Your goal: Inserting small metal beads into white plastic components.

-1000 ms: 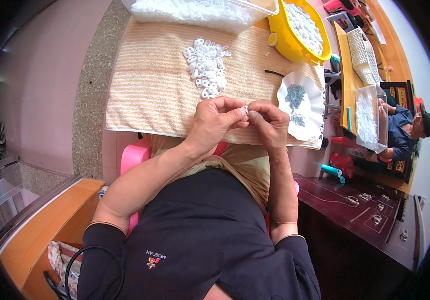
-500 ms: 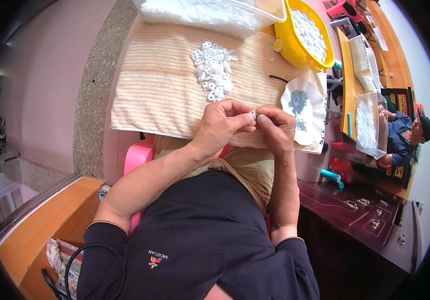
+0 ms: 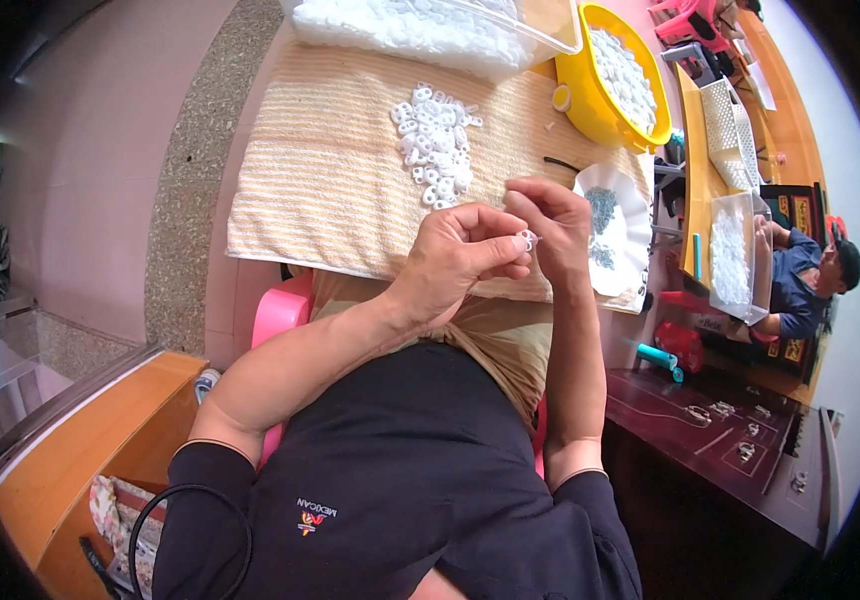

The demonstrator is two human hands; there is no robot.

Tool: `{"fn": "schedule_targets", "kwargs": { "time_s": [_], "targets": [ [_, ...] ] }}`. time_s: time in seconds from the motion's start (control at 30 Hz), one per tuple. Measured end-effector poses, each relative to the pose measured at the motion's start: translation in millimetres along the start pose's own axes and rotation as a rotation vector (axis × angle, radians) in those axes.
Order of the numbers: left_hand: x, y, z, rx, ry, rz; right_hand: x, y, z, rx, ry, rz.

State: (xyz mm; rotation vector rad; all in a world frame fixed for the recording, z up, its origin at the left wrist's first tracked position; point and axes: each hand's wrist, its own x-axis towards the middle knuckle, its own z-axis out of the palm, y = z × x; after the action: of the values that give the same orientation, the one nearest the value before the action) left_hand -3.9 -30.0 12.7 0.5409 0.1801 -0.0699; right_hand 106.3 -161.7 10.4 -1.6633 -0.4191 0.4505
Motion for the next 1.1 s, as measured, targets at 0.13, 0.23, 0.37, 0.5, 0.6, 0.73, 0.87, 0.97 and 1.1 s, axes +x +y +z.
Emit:
{"fn": "schedule_targets", "kwargs": {
  "time_s": [0.13, 0.23, 0.37, 0.5, 0.6, 0.73, 0.87, 0.97, 1.1],
  "targets": [
    [-3, 1, 2, 0.003, -0.01, -0.035, 16, 0, 20, -0.331, -0.078, -0.061],
    [-3, 3, 3, 0.018, -0.008, -0.055, 24, 2, 31, -0.621, -0.081, -0.338],
    [-3, 4, 3, 0.025, -0.004, -0.039, 25, 3, 35, -0.616, -0.084, -0.249],
    [-3, 3, 5, 0.043, -0.006, -0.039, 21, 7, 29, -0.614, -0.082, -0.225],
    [-3, 3, 4, 0.038, 0.006, -0.056, 17, 3, 28, -0.591, -0.058, -0.14],
    [-3, 2, 2, 0.04, 0.019, -0.059, 11, 2, 14, -0.539, -0.123, -0.186],
    [-1, 0, 1, 0.035, -0.001, -0.052, 6, -8, 2, -0.584, -0.161, -0.345],
    [0, 0, 0, 0.043, -0.01, -0.018, 0, -15, -1, -0.761, -0.175, -0.371],
    [0, -1, 0, 0.054, 0.013, -0.025, -4, -19, 4, -0.944, -0.18, -0.319]
  ]
}}
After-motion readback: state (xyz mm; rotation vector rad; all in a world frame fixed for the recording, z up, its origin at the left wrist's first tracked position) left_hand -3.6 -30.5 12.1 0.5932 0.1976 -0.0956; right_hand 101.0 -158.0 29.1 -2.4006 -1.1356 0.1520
